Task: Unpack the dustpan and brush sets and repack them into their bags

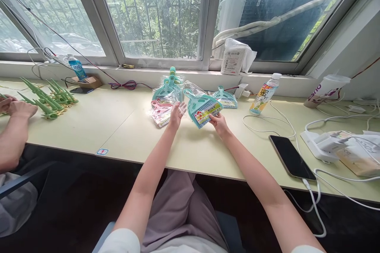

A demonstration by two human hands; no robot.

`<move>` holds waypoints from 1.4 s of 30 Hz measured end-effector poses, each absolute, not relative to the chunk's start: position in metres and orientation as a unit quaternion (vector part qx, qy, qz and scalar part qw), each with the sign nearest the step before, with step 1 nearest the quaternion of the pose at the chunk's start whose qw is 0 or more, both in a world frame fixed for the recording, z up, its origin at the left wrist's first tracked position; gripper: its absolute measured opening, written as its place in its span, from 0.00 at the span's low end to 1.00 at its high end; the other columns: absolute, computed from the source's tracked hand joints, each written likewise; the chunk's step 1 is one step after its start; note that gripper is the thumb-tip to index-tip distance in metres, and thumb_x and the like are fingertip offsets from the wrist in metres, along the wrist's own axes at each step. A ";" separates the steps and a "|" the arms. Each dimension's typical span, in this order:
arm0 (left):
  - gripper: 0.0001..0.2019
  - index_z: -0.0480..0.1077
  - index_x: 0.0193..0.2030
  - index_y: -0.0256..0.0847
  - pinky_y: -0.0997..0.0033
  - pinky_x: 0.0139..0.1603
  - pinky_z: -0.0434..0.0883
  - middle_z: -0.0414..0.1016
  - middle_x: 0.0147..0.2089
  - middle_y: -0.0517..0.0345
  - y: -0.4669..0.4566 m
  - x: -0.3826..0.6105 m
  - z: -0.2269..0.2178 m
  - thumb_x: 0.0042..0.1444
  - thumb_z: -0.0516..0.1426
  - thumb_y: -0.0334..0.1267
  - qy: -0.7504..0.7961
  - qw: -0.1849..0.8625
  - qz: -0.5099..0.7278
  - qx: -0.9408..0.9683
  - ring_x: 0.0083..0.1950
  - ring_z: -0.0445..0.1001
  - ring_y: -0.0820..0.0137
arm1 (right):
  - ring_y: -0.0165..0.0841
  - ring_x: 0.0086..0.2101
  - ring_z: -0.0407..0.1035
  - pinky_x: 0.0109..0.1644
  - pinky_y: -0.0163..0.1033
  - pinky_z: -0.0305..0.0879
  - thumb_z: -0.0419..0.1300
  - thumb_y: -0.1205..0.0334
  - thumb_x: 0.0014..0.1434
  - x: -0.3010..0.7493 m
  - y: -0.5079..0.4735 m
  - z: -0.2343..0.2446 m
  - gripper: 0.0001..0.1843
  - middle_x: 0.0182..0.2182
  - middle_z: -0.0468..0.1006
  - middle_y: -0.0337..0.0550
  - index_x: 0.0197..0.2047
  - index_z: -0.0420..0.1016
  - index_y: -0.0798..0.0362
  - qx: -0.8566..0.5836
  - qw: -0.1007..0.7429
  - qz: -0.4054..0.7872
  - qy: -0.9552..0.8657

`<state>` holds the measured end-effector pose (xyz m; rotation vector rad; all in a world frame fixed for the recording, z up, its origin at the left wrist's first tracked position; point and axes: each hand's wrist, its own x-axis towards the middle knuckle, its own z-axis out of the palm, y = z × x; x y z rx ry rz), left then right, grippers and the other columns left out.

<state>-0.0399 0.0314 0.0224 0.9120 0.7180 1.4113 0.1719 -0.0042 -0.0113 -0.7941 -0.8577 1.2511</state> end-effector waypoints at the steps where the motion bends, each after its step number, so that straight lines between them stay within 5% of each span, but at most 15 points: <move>1: 0.31 0.52 0.66 0.44 0.60 0.60 0.66 0.65 0.63 0.50 0.031 -0.038 0.021 0.57 0.57 0.44 0.286 0.638 0.591 0.403 0.64 0.65 0.61 | 0.37 0.39 0.77 0.50 0.45 0.75 0.70 0.64 0.44 0.171 -0.005 -0.011 0.17 0.36 0.81 0.42 0.38 0.72 0.53 -0.349 0.651 0.555 -0.383; 9: 0.23 0.67 0.55 0.37 0.59 0.55 0.70 0.77 0.49 0.50 0.023 -0.027 0.011 0.52 0.61 0.40 0.293 0.694 0.472 0.458 0.54 0.73 0.59 | 0.40 0.42 0.76 0.51 0.47 0.75 0.71 0.62 0.44 0.163 -0.006 -0.013 0.17 0.36 0.81 0.44 0.37 0.73 0.54 -0.353 0.643 0.553 -0.395; 21: 0.22 0.71 0.53 0.37 0.60 0.52 0.69 0.74 0.54 0.46 0.015 -0.028 0.015 0.54 0.60 0.47 0.266 0.706 0.394 0.525 0.55 0.72 0.57 | 0.39 0.44 0.75 0.53 0.48 0.74 0.70 0.61 0.45 0.167 -0.010 -0.003 0.19 0.37 0.80 0.43 0.40 0.71 0.51 -0.363 0.652 0.531 -0.401; 26: 0.23 0.69 0.56 0.39 0.61 0.52 0.69 0.73 0.57 0.46 0.011 -0.020 0.012 0.54 0.60 0.44 0.227 0.726 0.368 0.535 0.57 0.70 0.58 | 0.39 0.45 0.75 0.53 0.48 0.74 0.71 0.63 0.44 0.168 -0.009 -0.002 0.20 0.37 0.80 0.42 0.40 0.70 0.51 -0.364 0.673 0.519 -0.380; 33: 0.19 0.70 0.51 0.38 0.56 0.61 0.64 0.76 0.52 0.50 0.016 -0.011 0.007 0.51 0.61 0.37 0.235 0.704 0.485 0.462 0.57 0.71 0.59 | 0.39 0.44 0.75 0.52 0.48 0.75 0.71 0.65 0.43 0.164 -0.009 -0.007 0.20 0.35 0.80 0.40 0.39 0.69 0.50 -0.374 0.675 0.525 -0.359; 42: 0.25 0.66 0.57 0.42 0.58 0.60 0.65 0.71 0.59 0.49 0.007 -0.005 0.006 0.51 0.63 0.36 0.222 0.737 0.396 0.501 0.59 0.69 0.60 | 0.37 0.43 0.75 0.53 0.44 0.74 0.70 0.66 0.44 0.171 -0.006 -0.007 0.17 0.37 0.80 0.42 0.37 0.71 0.52 -0.385 0.695 0.501 -0.343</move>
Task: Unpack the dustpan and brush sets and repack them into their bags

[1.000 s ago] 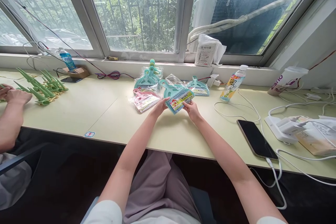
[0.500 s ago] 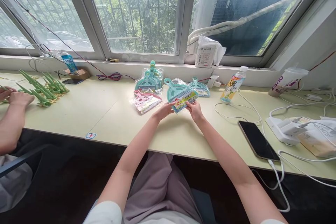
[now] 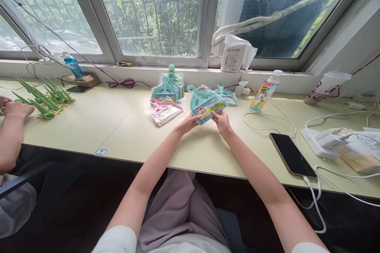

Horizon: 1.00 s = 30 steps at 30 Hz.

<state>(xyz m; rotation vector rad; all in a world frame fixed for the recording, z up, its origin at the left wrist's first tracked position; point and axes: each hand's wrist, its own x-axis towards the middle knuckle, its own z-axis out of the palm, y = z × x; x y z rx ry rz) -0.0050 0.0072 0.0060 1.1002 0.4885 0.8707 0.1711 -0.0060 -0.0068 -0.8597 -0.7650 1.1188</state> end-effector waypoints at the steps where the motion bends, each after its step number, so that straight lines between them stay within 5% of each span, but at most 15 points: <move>1: 0.25 0.66 0.57 0.42 0.58 0.60 0.65 0.70 0.59 0.49 0.007 -0.004 0.006 0.51 0.64 0.37 0.226 0.735 0.395 0.503 0.60 0.68 0.60 | 0.36 0.44 0.75 0.53 0.44 0.74 0.70 0.66 0.44 0.171 -0.006 -0.006 0.17 0.37 0.80 0.42 0.37 0.71 0.52 -0.383 0.697 0.501 -0.342; 18: 0.26 0.63 0.55 0.44 0.58 0.51 0.70 0.72 0.55 0.50 0.017 -0.006 -0.006 0.48 0.63 0.39 0.284 0.683 0.413 0.532 0.53 0.72 0.60 | 0.30 0.34 0.76 0.45 0.37 0.77 0.63 0.73 0.48 0.171 -0.004 -0.007 0.12 0.33 0.80 0.38 0.36 0.70 0.51 -0.422 0.656 0.550 -0.299; 24: 0.29 0.61 0.58 0.46 0.59 0.50 0.70 0.71 0.56 0.51 0.016 -0.008 -0.003 0.48 0.63 0.40 0.275 0.670 0.410 0.554 0.52 0.72 0.61 | 0.32 0.32 0.76 0.42 0.39 0.78 0.62 0.56 0.55 0.177 0.002 -0.005 0.09 0.32 0.79 0.39 0.37 0.70 0.50 -0.422 0.659 0.554 -0.285; 30: 0.31 0.60 0.60 0.50 0.60 0.50 0.69 0.69 0.58 0.52 0.016 -0.009 -0.002 0.48 0.62 0.41 0.269 0.664 0.381 0.585 0.55 0.70 0.59 | 0.33 0.32 0.76 0.37 0.39 0.78 0.61 0.52 0.55 0.186 0.006 -0.011 0.10 0.30 0.79 0.39 0.37 0.70 0.49 -0.455 0.666 0.550 -0.217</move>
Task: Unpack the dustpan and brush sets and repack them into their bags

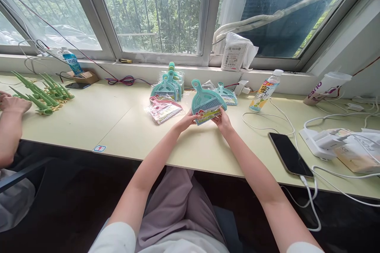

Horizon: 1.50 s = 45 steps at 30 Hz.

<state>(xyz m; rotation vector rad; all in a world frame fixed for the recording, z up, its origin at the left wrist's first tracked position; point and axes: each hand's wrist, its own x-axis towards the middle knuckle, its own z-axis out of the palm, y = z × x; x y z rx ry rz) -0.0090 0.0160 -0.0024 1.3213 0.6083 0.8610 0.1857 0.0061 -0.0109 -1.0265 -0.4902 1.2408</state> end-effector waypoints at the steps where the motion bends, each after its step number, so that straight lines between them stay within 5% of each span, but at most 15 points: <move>1: 0.32 0.59 0.61 0.50 0.60 0.50 0.69 0.69 0.59 0.51 0.016 -0.009 -0.003 0.48 0.62 0.41 0.269 0.664 0.376 0.588 0.56 0.70 0.59 | 0.33 0.32 0.76 0.36 0.39 0.78 0.61 0.51 0.55 0.187 0.006 -0.012 0.11 0.30 0.79 0.40 0.37 0.70 0.49 -0.457 0.665 0.549 -0.217; 11: 0.31 0.61 0.60 0.51 0.58 0.52 0.68 0.70 0.59 0.53 0.016 -0.011 -0.003 0.48 0.63 0.41 0.281 0.663 0.360 0.594 0.57 0.69 0.58 | 0.34 0.32 0.76 0.36 0.41 0.78 0.60 0.42 0.54 0.193 0.008 -0.015 0.18 0.31 0.79 0.39 0.39 0.71 0.47 -0.480 0.638 0.550 -0.245; 21: 0.30 0.61 0.60 0.47 0.51 0.48 0.74 0.68 0.59 0.47 0.015 -0.024 0.013 0.49 0.62 0.41 0.271 0.676 0.387 0.565 0.51 0.72 0.58 | 0.33 0.40 0.77 0.49 0.40 0.74 0.71 0.65 0.44 0.174 -0.003 -0.007 0.20 0.41 0.81 0.41 0.40 0.71 0.51 -0.360 0.618 0.586 -0.381; 34: 0.29 0.57 0.62 0.43 0.59 0.45 0.74 0.72 0.56 0.42 0.003 -0.021 0.021 0.55 0.60 0.46 0.253 0.688 0.335 0.593 0.46 0.78 0.59 | 0.38 0.41 0.77 0.50 0.45 0.76 0.73 0.65 0.41 0.175 -0.002 -0.014 0.22 0.40 0.81 0.42 0.41 0.73 0.52 -0.379 0.657 0.542 -0.362; 40: 0.31 0.58 0.65 0.45 0.58 0.47 0.73 0.68 0.60 0.41 -0.002 -0.014 0.018 0.57 0.55 0.54 0.236 0.760 0.181 0.578 0.52 0.75 0.55 | 0.39 0.45 0.75 0.54 0.44 0.74 0.71 0.66 0.43 0.172 -0.005 -0.011 0.22 0.39 0.81 0.41 0.43 0.73 0.51 -0.371 0.699 0.518 -0.324; 45: 0.29 0.59 0.63 0.48 0.56 0.53 0.71 0.65 0.63 0.47 0.011 -0.012 0.012 0.57 0.55 0.55 0.255 0.711 0.326 0.568 0.60 0.68 0.57 | 0.39 0.46 0.75 0.54 0.45 0.74 0.70 0.68 0.44 0.175 -0.002 -0.012 0.20 0.41 0.81 0.43 0.42 0.73 0.52 -0.391 0.693 0.522 -0.306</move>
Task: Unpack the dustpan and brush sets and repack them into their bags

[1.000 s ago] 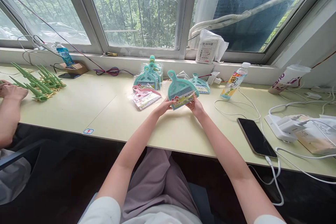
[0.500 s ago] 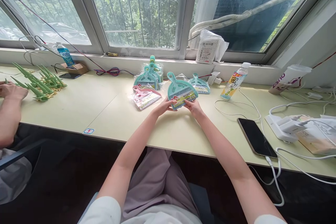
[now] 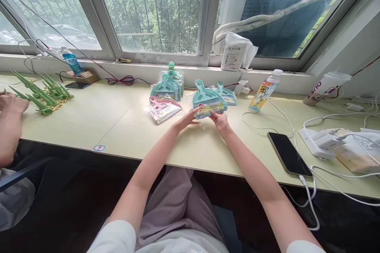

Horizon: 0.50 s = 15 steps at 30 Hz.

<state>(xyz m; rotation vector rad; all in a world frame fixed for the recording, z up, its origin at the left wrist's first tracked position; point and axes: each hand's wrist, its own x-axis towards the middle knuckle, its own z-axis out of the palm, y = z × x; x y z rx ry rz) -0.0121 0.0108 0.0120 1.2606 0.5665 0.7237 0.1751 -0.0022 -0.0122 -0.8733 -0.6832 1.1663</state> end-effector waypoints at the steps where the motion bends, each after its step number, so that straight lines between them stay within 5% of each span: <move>1: 0.29 0.59 0.62 0.48 0.56 0.53 0.70 0.65 0.63 0.48 0.013 -0.013 0.012 0.57 0.56 0.54 0.261 0.695 0.358 0.565 0.61 0.67 0.57 | 0.40 0.47 0.75 0.53 0.45 0.74 0.70 0.68 0.44 0.175 -0.002 -0.013 0.20 0.41 0.80 0.43 0.42 0.73 0.52 -0.393 0.688 0.526 -0.310; 15: 0.33 0.56 0.60 0.51 0.59 0.41 0.77 0.69 0.56 0.52 0.014 -0.010 0.004 0.47 0.61 0.35 0.308 0.667 0.425 0.529 0.45 0.76 0.64 | 0.32 0.35 0.77 0.43 0.39 0.78 0.62 0.71 0.51 0.173 -0.004 -0.009 0.12 0.37 0.81 0.41 0.41 0.71 0.52 -0.429 0.621 0.578 -0.310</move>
